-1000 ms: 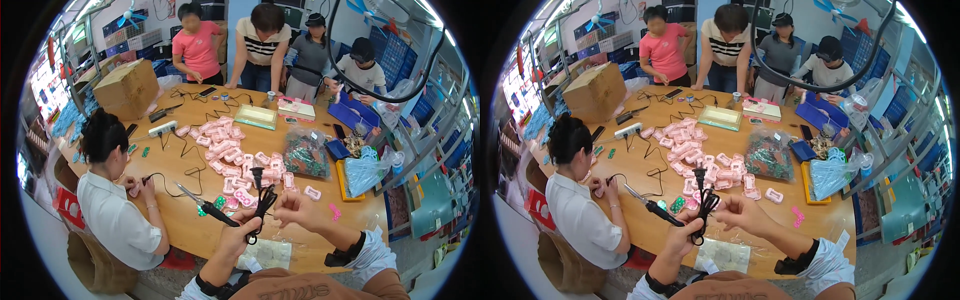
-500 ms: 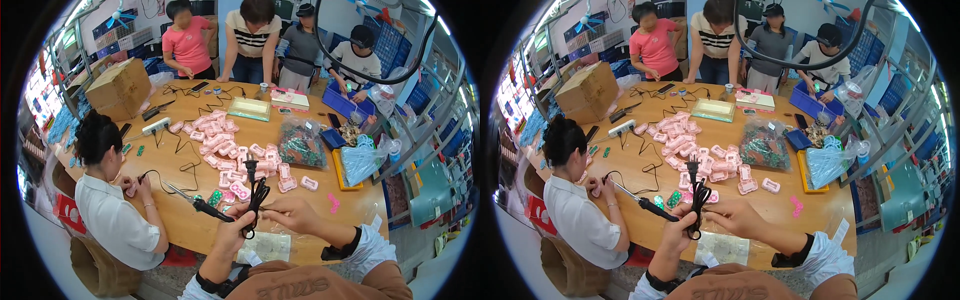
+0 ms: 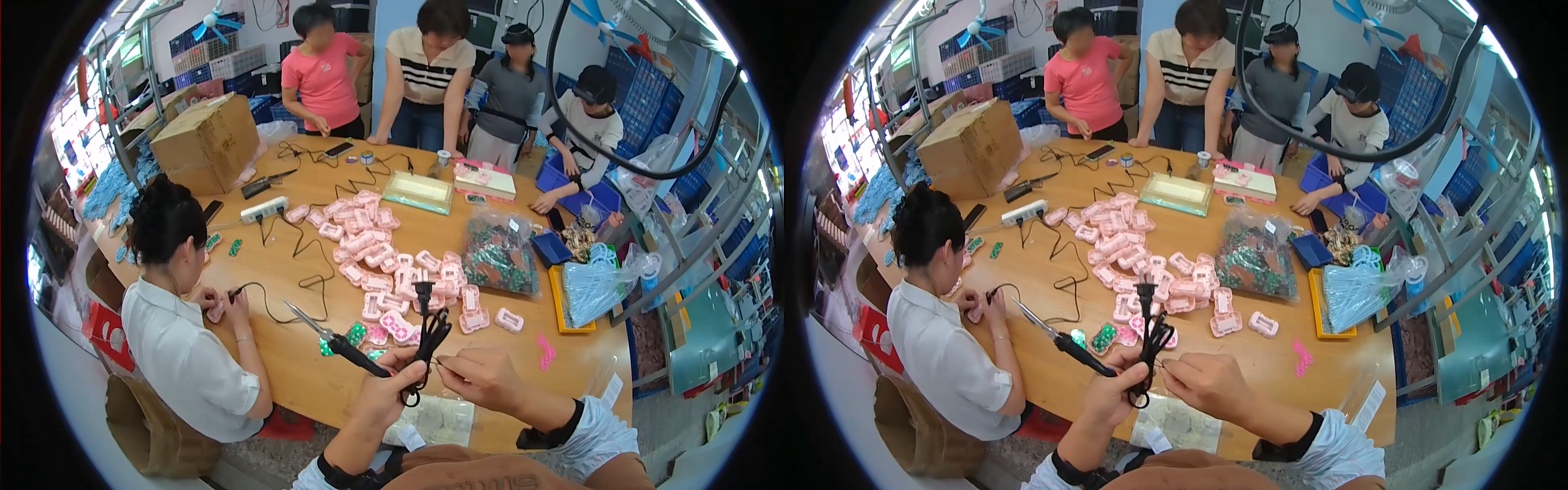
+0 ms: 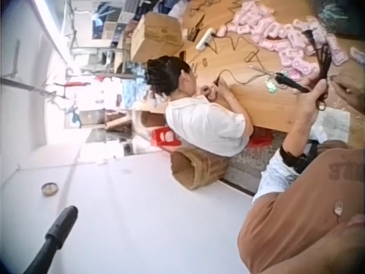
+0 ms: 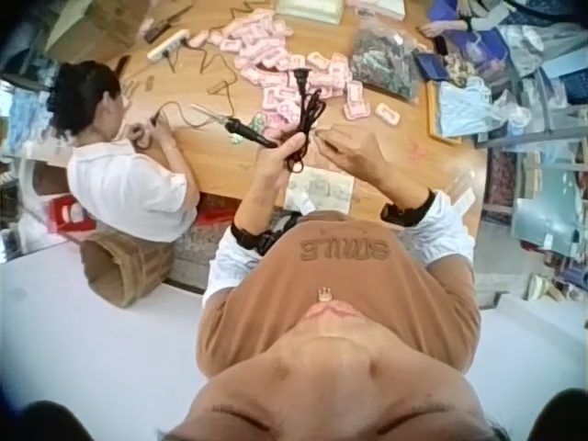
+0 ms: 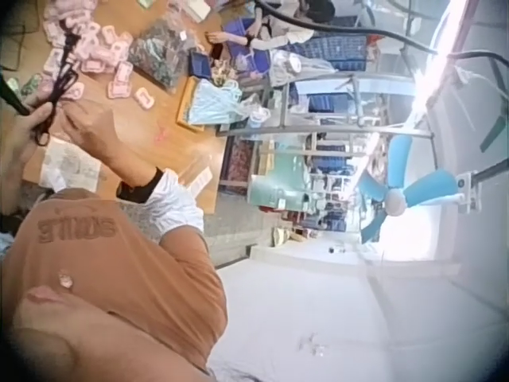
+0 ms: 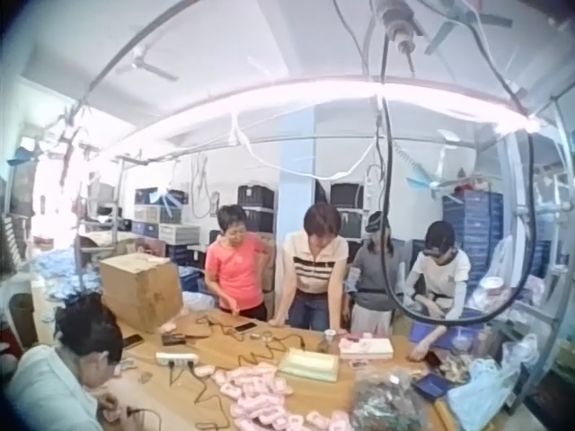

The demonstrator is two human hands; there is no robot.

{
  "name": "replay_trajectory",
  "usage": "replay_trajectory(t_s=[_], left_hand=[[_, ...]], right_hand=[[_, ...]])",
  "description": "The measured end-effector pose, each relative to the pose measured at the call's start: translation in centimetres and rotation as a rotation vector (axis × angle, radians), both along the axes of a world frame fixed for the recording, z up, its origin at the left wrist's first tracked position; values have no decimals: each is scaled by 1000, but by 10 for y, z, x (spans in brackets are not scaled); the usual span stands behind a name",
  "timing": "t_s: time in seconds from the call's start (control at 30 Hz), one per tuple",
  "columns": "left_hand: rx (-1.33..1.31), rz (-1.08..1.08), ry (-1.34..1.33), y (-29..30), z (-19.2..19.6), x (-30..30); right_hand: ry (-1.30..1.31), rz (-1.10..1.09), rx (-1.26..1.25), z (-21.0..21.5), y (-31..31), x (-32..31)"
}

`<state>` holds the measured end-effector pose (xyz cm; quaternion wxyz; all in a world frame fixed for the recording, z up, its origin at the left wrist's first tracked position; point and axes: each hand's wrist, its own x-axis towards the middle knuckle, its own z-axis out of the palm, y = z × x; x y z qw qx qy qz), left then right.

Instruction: The person picks up a tool package and a paper slip, then handles a circuit board and a pink plastic housing. They place the items down to handle a clear plastic sleeve before picking up a soldering iron and its power cord.

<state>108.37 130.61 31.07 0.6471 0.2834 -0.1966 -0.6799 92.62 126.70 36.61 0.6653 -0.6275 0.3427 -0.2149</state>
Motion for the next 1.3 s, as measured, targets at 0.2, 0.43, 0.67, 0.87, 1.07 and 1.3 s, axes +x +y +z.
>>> replay_trajectory(t_s=[0.2,0.43,0.67,0.87,1.07,1.3], left_hand=[[-8,-67,-155,11,-2,0],[-32,-184,-195,9,-10,3],[92,-271,-88,10,-27,2],[71,-377,-15,15,-45,-3],[-105,-269,60,21,-20,25],[-57,-313,-131,9,-15,12]], right_hand=[[-21,37,397,-3,-16,-8],[-91,65,831,-26,-17,-12],[-62,-153,745,-46,-28,-13],[-188,-231,820,-69,-15,-14],[-65,-245,749,-106,-26,-58],[-105,67,654,-25,-12,-13]])
